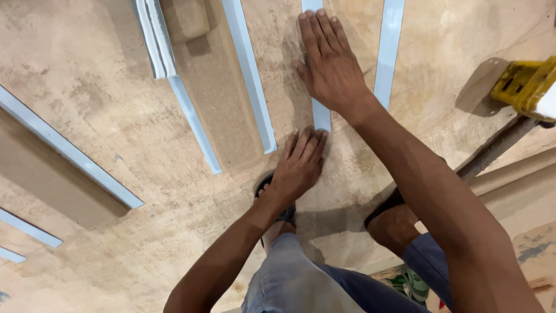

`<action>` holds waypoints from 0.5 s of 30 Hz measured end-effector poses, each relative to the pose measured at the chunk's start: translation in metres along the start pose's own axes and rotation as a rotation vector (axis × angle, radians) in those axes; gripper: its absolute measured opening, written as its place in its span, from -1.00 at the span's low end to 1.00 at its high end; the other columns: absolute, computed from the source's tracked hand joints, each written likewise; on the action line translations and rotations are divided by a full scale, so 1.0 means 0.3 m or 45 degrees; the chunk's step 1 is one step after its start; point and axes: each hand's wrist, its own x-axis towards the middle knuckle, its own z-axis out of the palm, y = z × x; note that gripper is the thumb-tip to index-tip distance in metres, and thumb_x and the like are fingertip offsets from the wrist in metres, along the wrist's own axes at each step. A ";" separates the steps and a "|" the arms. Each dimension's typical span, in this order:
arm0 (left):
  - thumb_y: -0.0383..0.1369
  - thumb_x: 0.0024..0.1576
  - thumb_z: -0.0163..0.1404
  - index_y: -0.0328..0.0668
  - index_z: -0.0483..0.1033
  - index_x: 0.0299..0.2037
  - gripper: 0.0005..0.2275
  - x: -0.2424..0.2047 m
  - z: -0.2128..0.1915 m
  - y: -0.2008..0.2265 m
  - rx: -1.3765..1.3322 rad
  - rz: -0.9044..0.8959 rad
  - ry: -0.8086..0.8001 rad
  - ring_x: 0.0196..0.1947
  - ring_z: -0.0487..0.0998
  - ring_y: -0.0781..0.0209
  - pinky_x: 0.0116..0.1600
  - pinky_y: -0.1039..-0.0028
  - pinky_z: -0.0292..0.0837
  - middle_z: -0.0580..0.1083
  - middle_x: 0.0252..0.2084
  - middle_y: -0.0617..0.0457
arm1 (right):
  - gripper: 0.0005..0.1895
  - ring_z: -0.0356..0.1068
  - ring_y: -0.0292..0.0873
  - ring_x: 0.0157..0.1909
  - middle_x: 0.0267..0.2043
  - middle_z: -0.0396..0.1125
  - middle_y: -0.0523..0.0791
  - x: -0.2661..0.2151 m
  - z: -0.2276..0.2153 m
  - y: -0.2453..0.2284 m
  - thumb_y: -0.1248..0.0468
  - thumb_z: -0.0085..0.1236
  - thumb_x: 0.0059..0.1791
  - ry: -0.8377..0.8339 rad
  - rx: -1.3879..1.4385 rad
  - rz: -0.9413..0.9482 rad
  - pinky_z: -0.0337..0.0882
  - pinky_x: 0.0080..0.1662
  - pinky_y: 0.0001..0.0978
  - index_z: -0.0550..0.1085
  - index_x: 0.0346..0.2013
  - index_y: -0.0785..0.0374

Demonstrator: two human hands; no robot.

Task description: The person applies blue adhesive strips onto a wooden panel, smoothing them down with their hands.

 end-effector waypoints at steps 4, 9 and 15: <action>-0.25 0.22 0.04 -0.36 0.31 0.39 -0.46 0.002 -0.006 0.007 0.107 -0.015 0.012 0.42 0.22 -0.01 0.47 -0.07 0.05 0.32 0.33 -0.11 | -0.25 -0.14 0.18 0.62 0.56 -0.05 0.25 0.109 -0.023 0.039 0.04 -0.15 0.26 0.022 0.009 0.002 -0.25 0.56 -0.01 -0.10 0.54 0.50; -0.19 0.23 0.00 -0.32 0.30 0.39 -0.46 -0.006 0.014 -0.008 0.126 -0.001 -0.016 0.44 0.20 0.01 0.49 -0.14 -0.01 0.33 0.33 -0.09 | -0.25 -0.02 0.23 0.55 0.49 0.05 0.32 0.220 -0.029 0.088 0.03 -0.08 0.27 0.144 -0.075 -0.049 -0.15 0.52 0.02 -0.06 0.51 0.54; -0.18 0.28 -0.06 -0.28 0.33 0.38 -0.50 -0.014 0.058 -0.008 0.101 -0.036 -0.083 0.45 0.20 0.04 0.51 -0.11 -0.03 0.33 0.34 -0.06 | -0.35 0.41 0.14 0.07 -0.07 0.43 0.18 0.335 -0.046 0.118 0.01 -0.10 0.30 0.199 -0.202 -0.048 0.27 0.27 0.01 0.09 0.44 0.50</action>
